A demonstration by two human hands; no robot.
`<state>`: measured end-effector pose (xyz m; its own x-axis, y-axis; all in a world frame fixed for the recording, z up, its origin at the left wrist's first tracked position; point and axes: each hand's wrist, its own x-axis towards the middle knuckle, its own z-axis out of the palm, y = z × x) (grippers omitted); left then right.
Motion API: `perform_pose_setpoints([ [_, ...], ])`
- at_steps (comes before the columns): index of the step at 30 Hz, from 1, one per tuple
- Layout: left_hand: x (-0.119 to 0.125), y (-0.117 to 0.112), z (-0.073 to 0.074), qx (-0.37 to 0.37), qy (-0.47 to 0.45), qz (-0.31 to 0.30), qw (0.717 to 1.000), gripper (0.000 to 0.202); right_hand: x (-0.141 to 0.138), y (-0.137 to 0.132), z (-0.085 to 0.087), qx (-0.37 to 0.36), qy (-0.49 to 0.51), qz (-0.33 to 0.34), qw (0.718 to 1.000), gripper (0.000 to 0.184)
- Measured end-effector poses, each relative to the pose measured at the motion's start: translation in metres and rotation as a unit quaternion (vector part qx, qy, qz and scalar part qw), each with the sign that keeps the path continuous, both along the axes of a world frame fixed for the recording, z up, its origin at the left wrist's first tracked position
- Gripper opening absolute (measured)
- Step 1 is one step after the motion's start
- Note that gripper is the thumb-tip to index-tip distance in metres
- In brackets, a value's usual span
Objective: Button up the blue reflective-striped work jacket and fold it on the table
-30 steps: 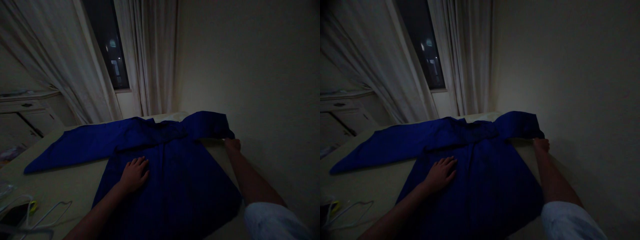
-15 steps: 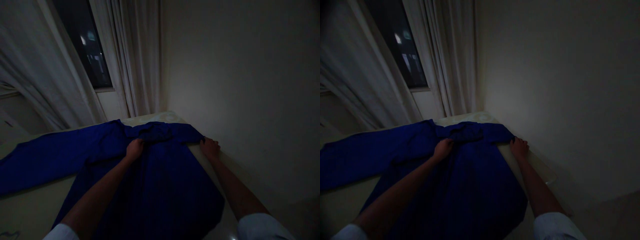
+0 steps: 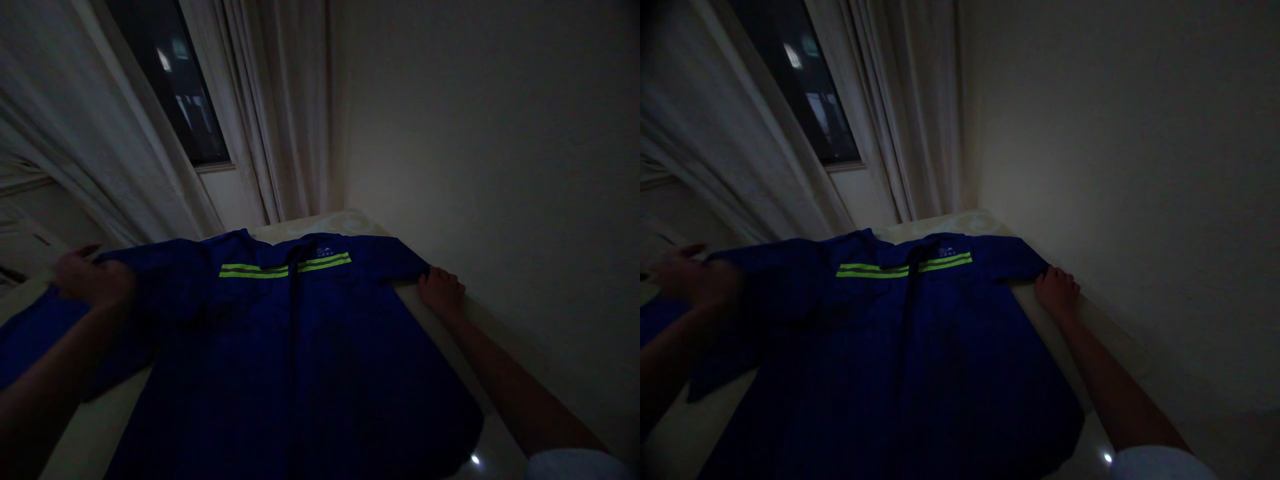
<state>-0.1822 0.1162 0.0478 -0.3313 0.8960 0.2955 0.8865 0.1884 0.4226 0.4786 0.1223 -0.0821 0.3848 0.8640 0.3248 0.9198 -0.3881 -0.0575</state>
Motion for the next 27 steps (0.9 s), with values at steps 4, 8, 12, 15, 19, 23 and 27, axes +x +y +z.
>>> perform_pose_setpoints([
  [4, 0.067, 0.044, -0.031, -0.046, 0.075, -0.092, 0.992, 0.046, -0.001, -0.001, 0.003, -0.005, -0.017, -0.005, 1.0, 0.04],
  [8, 0.141, 0.089, -0.069, -0.113, 0.175, -0.153, 0.966, 0.047, -0.005, -0.004, 0.009, -0.011, -0.023, -0.009, 1.0, 0.039],
  [12, 0.158, 0.139, -0.067, -0.107, 0.03, -0.076, 0.991, 0.026, -0.008, -0.005, 0.01, -0.007, -0.03, -0.009, 0.999, 0.037],
  [15, 0.155, 0.166, -0.056, -0.009, -0.1, -0.101, 0.99, 0.047, -0.008, -0.006, 0.009, -0.002, -0.034, -0.011, 0.999, 0.035],
  [19, 0.159, 0.159, -0.064, -0.058, 0.005, -0.261, 0.964, 0.061, -0.009, -0.006, 0.009, -0.001, -0.035, -0.011, 0.999, 0.034],
  [23, 0.16, 0.146, -0.062, -0.111, 0.233, -0.24, 0.936, 0.031, -0.009, -0.007, 0.011, -0.007, -0.031, -0.016, 0.999, 0.034],
  [27, 0.152, 0.16, -0.045, -0.162, 0.169, -0.118, 0.965, 0.047, -0.009, -0.007, 0.01, -0.008, -0.032, -0.012, 0.999, 0.035],
])
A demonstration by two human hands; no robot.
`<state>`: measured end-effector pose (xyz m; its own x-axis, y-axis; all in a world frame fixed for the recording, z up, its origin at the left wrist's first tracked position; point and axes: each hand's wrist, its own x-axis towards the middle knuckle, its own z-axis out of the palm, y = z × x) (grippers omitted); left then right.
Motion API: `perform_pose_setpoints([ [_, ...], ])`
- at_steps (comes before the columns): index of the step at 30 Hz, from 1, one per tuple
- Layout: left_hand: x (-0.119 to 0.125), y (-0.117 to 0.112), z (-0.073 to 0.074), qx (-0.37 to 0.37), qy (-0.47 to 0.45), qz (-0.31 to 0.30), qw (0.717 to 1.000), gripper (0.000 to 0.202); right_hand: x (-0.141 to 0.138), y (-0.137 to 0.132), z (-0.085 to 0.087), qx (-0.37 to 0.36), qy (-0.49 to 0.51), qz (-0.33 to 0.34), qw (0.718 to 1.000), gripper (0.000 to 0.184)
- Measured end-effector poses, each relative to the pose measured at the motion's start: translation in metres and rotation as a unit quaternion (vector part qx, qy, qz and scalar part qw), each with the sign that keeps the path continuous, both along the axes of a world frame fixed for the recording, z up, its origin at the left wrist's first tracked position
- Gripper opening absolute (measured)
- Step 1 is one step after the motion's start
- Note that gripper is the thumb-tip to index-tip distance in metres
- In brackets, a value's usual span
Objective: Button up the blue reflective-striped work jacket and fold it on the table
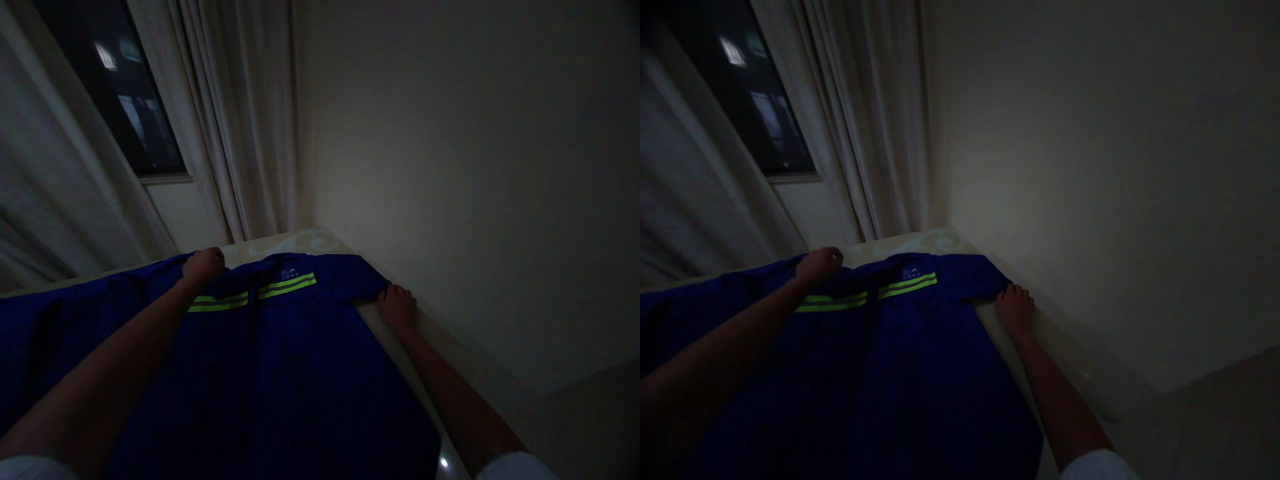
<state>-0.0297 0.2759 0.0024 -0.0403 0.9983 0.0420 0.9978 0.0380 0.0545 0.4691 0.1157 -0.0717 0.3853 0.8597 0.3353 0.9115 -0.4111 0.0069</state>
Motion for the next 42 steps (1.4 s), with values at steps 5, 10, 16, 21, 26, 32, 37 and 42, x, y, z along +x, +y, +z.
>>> perform_pose_setpoints([
  [5, -0.009, -0.008, -0.018, -0.118, 0.053, -0.131, 0.983, 0.056, 0.001, 0.001, -0.003, 0.013, -0.004, 0.004, 1.0, 0.034],
  [10, -0.015, -0.019, -0.026, -0.083, 0.094, -0.131, 0.983, 0.032, -0.001, 0.0, -0.001, 0.017, -0.005, 0.003, 1.0, 0.033],
  [16, 0.003, 0.013, 0.017, 0.144, -0.207, 0.0, 0.968, 0.054, -0.001, 0.0, 0.0, 0.017, -0.002, 0.0, 1.0, 0.032],
  [21, 0.021, 0.001, 0.008, 0.216, -0.231, -0.133, 0.939, 0.048, 0.0, 0.001, -0.002, 0.017, -0.004, 0.0, 1.0, 0.032],
  [26, 0.026, -0.021, -0.042, -0.021, -0.032, -0.133, 0.99, 0.03, 0.002, 0.002, -0.007, 0.028, -0.01, 0.0, 1.0, 0.03],
  [32, 0.04, -0.024, -0.07, 0.03, -0.012, -0.133, 0.991, 0.035, 0.003, 0.002, -0.006, 0.021, -0.01, 0.002, 1.0, 0.032],
  [37, 0.046, -0.03, -0.08, 0.074, -0.033, -0.117, 0.99, 0.038, 0.001, -0.001, 0.001, -0.001, -0.009, 0.0, 1.0, 0.033],
  [42, 0.048, -0.032, -0.081, 0.087, -0.007, -0.12, 0.989, 0.036, -0.001, 0.0, 0.003, -0.006, -0.007, -0.005, 1.0, 0.036],
])
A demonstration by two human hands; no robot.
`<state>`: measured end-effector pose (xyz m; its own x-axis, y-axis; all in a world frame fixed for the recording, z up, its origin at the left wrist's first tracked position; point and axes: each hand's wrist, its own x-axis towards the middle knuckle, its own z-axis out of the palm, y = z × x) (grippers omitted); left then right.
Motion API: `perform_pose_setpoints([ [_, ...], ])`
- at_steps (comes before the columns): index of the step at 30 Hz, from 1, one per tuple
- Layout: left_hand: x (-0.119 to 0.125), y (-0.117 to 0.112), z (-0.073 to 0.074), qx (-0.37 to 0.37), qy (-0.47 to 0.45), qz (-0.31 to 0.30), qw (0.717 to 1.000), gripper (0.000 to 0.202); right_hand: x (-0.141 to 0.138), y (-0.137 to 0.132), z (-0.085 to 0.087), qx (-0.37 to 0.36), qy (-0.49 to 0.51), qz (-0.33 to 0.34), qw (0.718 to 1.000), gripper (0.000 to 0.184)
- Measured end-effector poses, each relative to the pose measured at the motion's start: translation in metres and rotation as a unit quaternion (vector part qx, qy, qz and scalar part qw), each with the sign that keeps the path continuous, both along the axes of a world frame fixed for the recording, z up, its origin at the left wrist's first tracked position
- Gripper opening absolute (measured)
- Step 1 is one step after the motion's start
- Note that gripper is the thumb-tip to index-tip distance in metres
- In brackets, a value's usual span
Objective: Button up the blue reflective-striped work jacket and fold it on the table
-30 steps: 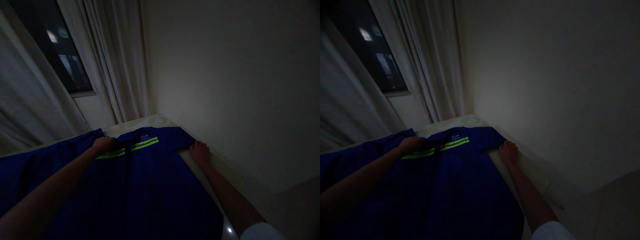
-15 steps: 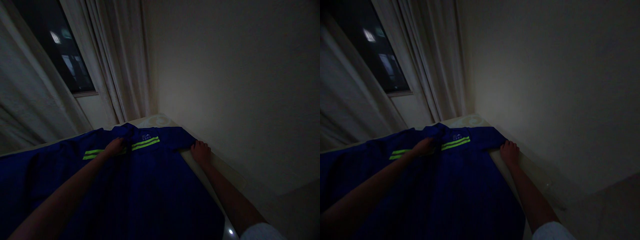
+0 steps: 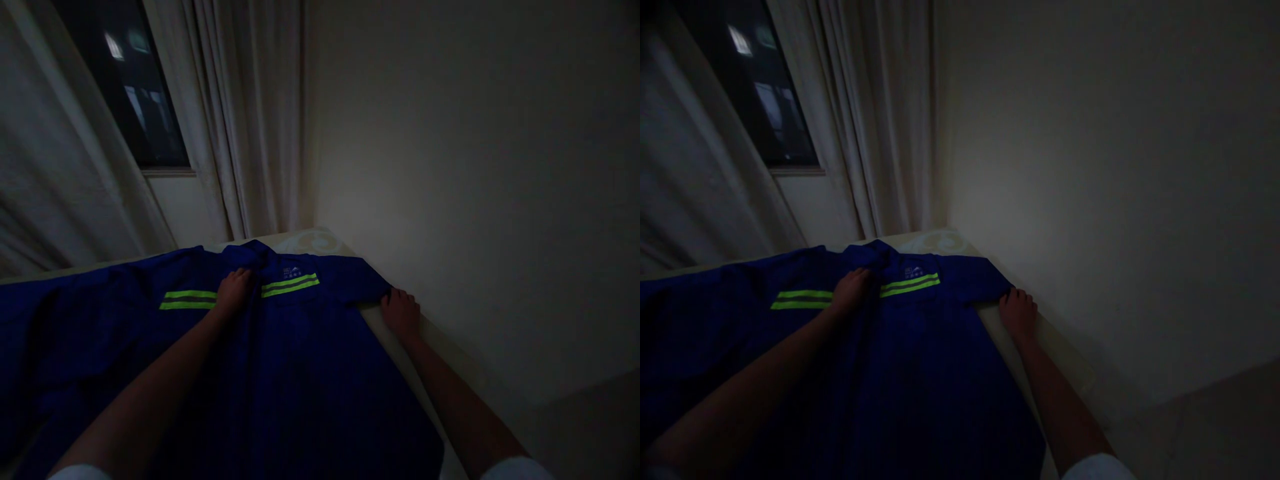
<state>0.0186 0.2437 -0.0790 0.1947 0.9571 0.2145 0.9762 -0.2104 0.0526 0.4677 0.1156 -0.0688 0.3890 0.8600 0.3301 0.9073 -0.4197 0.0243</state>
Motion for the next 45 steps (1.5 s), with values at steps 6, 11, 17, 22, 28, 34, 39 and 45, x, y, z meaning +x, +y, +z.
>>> perform_pose_setpoints([
  [6, 0.0, -0.003, 0.001, 0.01, -0.024, 0.011, 1.0, 0.033, 0.009, -0.004, -0.003, 0.067, -0.009, 0.042, 0.997, 0.042],
  [11, 0.0, -0.003, 0.001, 0.005, -0.068, 0.01, 0.998, 0.036, -0.059, 0.017, 0.029, 0.159, 0.061, 0.197, 0.965, 0.037],
  [17, -0.005, 0.0, -0.001, -0.005, -0.117, 0.028, 0.993, 0.036, -0.258, 0.093, 0.044, -0.039, 0.17, 0.512, 0.841, 0.042],
  [22, -0.007, -0.001, 0.0, -0.005, -0.16, 0.035, 0.986, 0.036, -0.328, 0.129, 0.026, -0.142, 0.149, 0.377, 0.903, 0.035],
  [28, -0.005, 0.001, -0.001, -0.003, -0.178, 0.051, 0.983, 0.04, -0.323, 0.13, 0.017, -0.098, 0.098, 0.347, 0.928, 0.029],
  [34, -0.005, 0.0, 0.0, -0.012, -0.179, 0.019, 0.984, 0.043, -0.31, 0.121, 0.016, -0.073, -0.015, 0.423, 0.903, 0.026],
  [39, 0.0, -0.003, 0.001, -0.006, -0.185, 0.025, 0.982, 0.038, -0.281, 0.059, 0.036, -0.103, -0.013, 0.53, 0.842, 0.012],
  [45, 0.005, -0.008, -0.002, 0.027, -0.127, 0.005, 0.992, 0.05, -0.227, -0.12, 0.041, -0.134, 0.029, 0.634, 0.761, 0.005],
])
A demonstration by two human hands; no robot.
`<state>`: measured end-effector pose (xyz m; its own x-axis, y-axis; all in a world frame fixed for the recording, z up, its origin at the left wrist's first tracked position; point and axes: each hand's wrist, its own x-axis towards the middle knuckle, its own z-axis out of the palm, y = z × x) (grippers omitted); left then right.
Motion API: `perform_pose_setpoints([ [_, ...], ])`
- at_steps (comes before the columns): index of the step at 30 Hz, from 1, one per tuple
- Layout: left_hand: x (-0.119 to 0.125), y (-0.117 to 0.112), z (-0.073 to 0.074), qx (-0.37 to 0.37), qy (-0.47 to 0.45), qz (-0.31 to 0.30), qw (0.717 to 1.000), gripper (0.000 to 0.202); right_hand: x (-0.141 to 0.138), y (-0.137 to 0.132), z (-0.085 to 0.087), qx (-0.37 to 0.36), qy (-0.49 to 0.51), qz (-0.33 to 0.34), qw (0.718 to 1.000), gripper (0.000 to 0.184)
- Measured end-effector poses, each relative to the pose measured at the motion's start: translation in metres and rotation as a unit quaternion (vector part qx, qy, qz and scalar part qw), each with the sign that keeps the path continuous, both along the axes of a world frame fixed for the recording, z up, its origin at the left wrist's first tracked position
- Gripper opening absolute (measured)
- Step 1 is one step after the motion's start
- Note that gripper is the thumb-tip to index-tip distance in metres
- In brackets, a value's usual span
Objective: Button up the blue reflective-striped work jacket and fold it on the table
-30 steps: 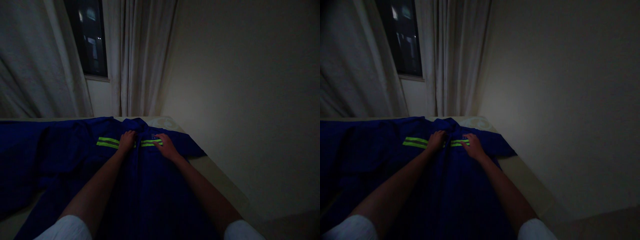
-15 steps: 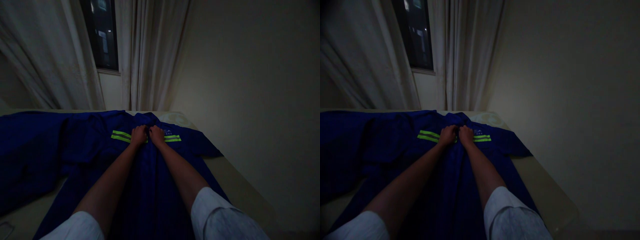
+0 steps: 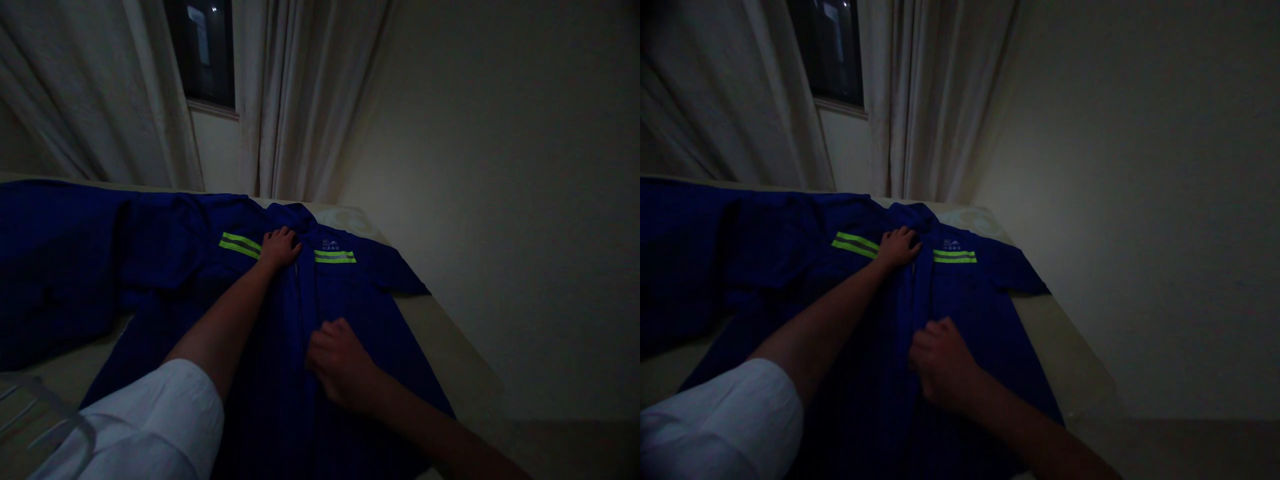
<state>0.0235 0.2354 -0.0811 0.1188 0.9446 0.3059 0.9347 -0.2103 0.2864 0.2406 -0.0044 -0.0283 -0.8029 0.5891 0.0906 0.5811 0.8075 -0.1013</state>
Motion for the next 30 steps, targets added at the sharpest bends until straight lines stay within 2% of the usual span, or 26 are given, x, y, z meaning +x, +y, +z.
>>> perform_pose_setpoints([
  [1, 0.001, -0.001, 0.0, 0.002, 0.007, -0.001, 1.0, 0.048, 0.006, -0.032, -0.008, 0.008, 0.012, 0.015, 1.0, 0.009],
  [3, 0.002, -0.003, 0.004, 0.01, 0.023, -0.003, 1.0, 0.044, 0.015, -0.087, -0.029, 0.069, 0.056, 0.049, 0.995, 0.02],
  [5, 0.006, -0.009, 0.011, 0.023, 0.041, -0.01, 0.999, 0.042, 0.018, -0.121, -0.045, 0.136, 0.084, 0.007, 0.987, 0.022],
  [6, 0.009, -0.013, 0.015, 0.026, 0.051, -0.015, 0.998, 0.043, 0.019, -0.131, -0.049, 0.145, 0.099, -0.014, 0.984, 0.021],
  [8, 0.014, -0.027, 0.025, 0.012, 0.07, -0.028, 0.997, 0.044, 0.019, -0.139, -0.047, 0.113, 0.121, -0.076, 0.983, 0.015],
  [10, 0.019, -0.048, 0.033, -0.024, 0.085, -0.034, 0.995, 0.043, 0.02, -0.139, -0.039, 0.035, 0.147, -0.134, 0.979, 0.008],
  [13, 0.021, -0.098, 0.037, -0.061, 0.106, -0.034, 0.992, 0.04, 0.02, -0.137, -0.029, -0.065, 0.208, -0.186, 0.958, 0.005],
  [17, 0.021, -0.191, 0.026, -0.102, 0.113, -0.034, 0.988, 0.052, 0.016, -0.131, -0.024, -0.11, 0.249, -0.234, 0.933, 0.005],
  [19, 0.022, -0.232, 0.018, -0.135, 0.108, -0.031, 0.984, 0.063, 0.015, -0.128, -0.018, -0.109, 0.233, -0.221, 0.941, 0.003],
  [21, 0.025, -0.258, 0.011, -0.147, 0.106, -0.029, 0.983, 0.069, 0.015, -0.126, -0.011, -0.095, 0.192, -0.177, 0.961, 0.003],
  [23, 0.027, -0.269, 0.007, -0.142, 0.108, -0.029, 0.984, 0.071, 0.017, -0.129, -0.005, -0.058, 0.136, -0.13, 0.98, 0.005],
  [25, 0.028, -0.269, 0.007, -0.137, 0.104, -0.026, 0.985, 0.073, 0.019, -0.137, -0.001, -0.017, 0.088, -0.112, 0.99, 0.007],
  [30, 0.026, -0.267, 0.012, -0.114, 0.073, -0.021, 0.991, 0.07, 0.016, -0.169, -0.007, 0.026, 0.062, -0.142, 0.988, 0.006],
])
